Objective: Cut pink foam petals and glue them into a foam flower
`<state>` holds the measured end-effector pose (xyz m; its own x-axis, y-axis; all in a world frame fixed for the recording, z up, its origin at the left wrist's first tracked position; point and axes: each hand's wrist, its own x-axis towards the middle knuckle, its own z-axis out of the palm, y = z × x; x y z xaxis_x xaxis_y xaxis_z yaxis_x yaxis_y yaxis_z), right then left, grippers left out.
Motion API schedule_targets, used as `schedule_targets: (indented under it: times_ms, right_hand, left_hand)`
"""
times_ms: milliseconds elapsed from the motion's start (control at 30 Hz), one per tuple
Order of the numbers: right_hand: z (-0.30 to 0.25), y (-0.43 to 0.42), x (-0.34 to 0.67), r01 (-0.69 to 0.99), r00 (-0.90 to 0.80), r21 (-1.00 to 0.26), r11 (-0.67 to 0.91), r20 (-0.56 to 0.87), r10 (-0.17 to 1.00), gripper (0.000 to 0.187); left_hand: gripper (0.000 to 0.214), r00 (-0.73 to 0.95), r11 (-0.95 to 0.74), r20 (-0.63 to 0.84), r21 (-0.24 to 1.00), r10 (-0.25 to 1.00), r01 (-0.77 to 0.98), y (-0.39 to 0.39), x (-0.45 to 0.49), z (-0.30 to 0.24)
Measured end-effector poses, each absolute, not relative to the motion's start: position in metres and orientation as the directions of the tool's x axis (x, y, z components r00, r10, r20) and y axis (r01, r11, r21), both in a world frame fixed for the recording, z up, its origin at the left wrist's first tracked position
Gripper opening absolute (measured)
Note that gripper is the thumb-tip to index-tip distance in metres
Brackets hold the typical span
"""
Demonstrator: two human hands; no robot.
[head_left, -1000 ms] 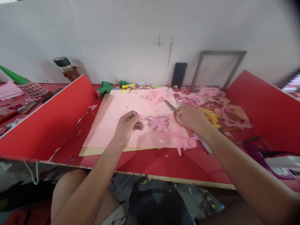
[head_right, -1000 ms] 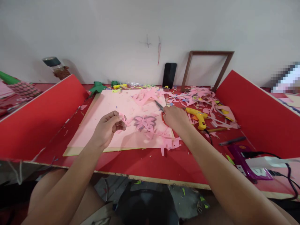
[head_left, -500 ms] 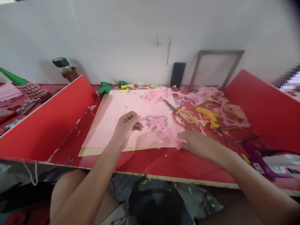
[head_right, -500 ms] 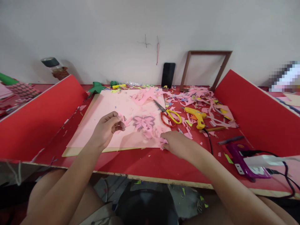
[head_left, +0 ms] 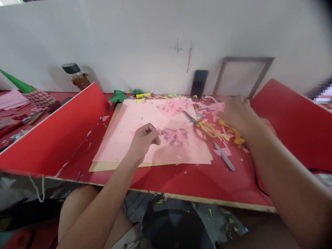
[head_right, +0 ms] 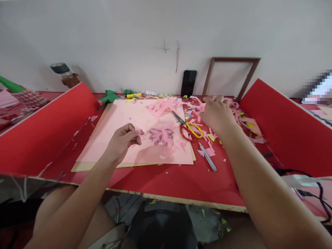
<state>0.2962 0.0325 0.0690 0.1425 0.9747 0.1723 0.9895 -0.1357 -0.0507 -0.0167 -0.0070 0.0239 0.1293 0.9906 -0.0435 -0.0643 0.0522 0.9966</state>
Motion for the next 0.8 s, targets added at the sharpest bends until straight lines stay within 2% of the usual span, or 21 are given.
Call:
schedule_targets:
  times_ms: [67,100,133,200,300,400,467,700,800]
  right_hand:
    - [0.062,0.029,0.272,0.994,0.105,-0.043,-0.099,0.145,0.984,0.059]
    - [0.056,0.025,0.258,0.997,0.061,-0.06,-0.056,0.099,0.993,0.052]
    - [0.049,0.02,0.243,0.993,-0.008,-0.118,0.007,-0.009,1.0,0.048]
    - [0.033,0.009,0.214,0.991,-0.054,-0.13,0.044,-0.073,0.996,0.049]
    - [0.009,-0.005,0.186,0.997,-0.075,-0.016,0.075,-0.027,0.997,0.042]
    - [-0.008,-0.013,0.178,0.994,-0.107,-0.017,0.107,0.008,0.994,0.029]
    - [-0.015,-0.019,0.179,0.992,-0.123,-0.032,0.123,0.007,0.992,0.028]
    - [-0.017,-0.041,0.194,0.972,-0.152,-0.18,0.153,0.016,0.988,0.028]
    - [-0.003,-0.05,0.215,0.949,-0.067,-0.302,0.088,0.08,0.995,0.028]
  left_hand:
    - [0.02,0.132,0.049,-0.042,0.998,0.99,-0.046,-0.007,-0.016,0.022]
    - [0.02,0.135,0.044,-0.039,0.998,0.99,-0.037,-0.007,-0.016,0.021]
    - [0.02,0.136,0.04,-0.036,0.999,0.99,-0.029,-0.007,-0.016,0.02]
    - [0.022,0.134,0.037,-0.035,0.999,0.99,-0.013,-0.008,-0.015,0.019]
    - [0.025,0.125,0.043,-0.042,0.999,0.991,-0.008,-0.009,-0.015,0.019]
    - [0.028,0.131,0.043,-0.042,0.999,0.991,-0.004,-0.009,-0.015,0.019]
    - [0.029,0.151,0.035,-0.04,0.999,0.988,0.037,-0.007,-0.015,0.016]
    - [0.017,0.208,-0.12,0.068,0.96,0.976,0.253,0.013,-0.009,-0.007]
    - [0.015,0.209,-0.262,0.183,0.848,0.961,0.46,0.024,-0.004,-0.011]
